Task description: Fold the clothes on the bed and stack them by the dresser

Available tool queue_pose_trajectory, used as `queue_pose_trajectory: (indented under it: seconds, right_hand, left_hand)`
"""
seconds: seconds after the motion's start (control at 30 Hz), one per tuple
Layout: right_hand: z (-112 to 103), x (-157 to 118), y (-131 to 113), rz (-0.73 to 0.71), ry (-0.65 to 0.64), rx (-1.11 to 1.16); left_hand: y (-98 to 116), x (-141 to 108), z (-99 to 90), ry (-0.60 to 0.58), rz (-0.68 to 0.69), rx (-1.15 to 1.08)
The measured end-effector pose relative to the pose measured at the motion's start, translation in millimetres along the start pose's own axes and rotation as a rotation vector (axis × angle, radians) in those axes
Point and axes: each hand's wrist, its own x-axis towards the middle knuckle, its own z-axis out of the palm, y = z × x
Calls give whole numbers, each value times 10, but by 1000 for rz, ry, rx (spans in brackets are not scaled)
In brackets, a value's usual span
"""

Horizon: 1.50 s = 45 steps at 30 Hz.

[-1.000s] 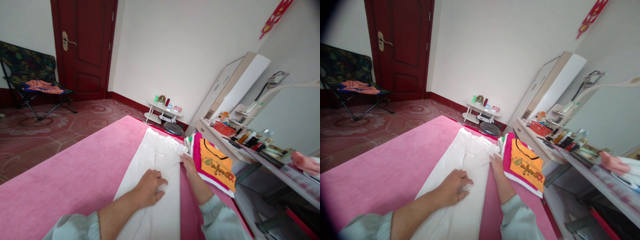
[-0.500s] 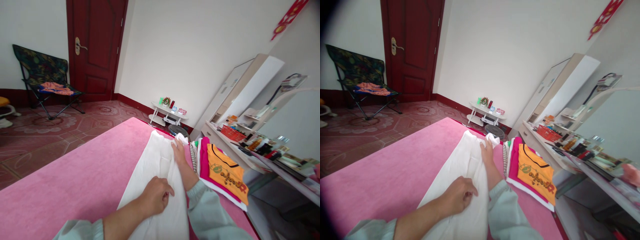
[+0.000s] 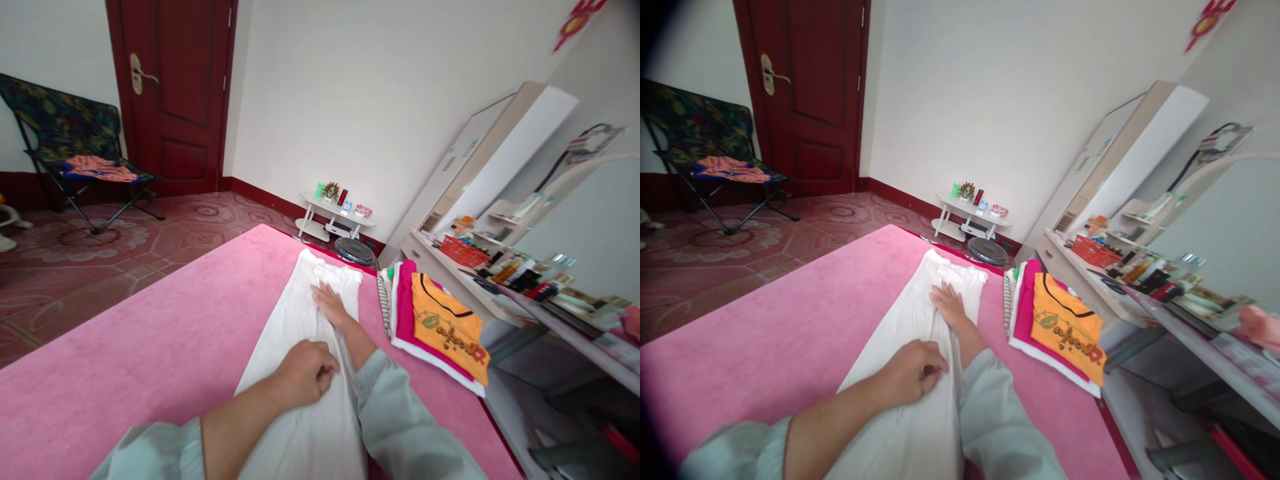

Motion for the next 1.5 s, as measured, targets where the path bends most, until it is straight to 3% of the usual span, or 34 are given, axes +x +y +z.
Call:
queue_pose_trajectory:
  seconds: [0.1,0.2,0.27,0.33,0.4,0.47,0.57,0.73,0.93,1.1,1.27,1.5]
  right_hand:
    - [-35,-335,0,-28,2,264]
    - [-69,-854,-42,-61,161,493]
    - [-89,-1257,-145,-65,303,493]
    - [-91,-1670,-331,-77,346,395]
    - [-51,-2061,-579,-91,246,294]
    - [41,-2395,-840,-113,64,180]
    - [232,-2712,-1145,-84,-75,-102]
    - [372,-2740,-1323,-101,-119,-325]
    - [296,-2637,-1235,-61,-72,-135]
    - [342,-2648,-1148,-40,-109,-59]
    - [422,-2641,-1167,-63,-227,-136]
    - [481,-2652,-1146,-130,-163,-166]
  left_hand:
    - [-36,-8,-12,48,-66,-1]
    - [-58,-8,-19,63,-114,16]
    - [-68,-6,-23,68,-134,18]
    - [-79,-3,-25,78,-151,6]
    - [-91,0,-25,87,-170,-14]
    - [-103,2,-26,85,-181,-34]
    - [-119,3,-31,75,-179,-55]
    - [-158,-2,-25,73,-167,-106]
    - [-243,9,46,137,-212,-157]
    - [-325,113,62,233,-389,-199]
    - [-379,387,-3,171,-593,-104]
    - [-337,665,25,201,-692,-12]
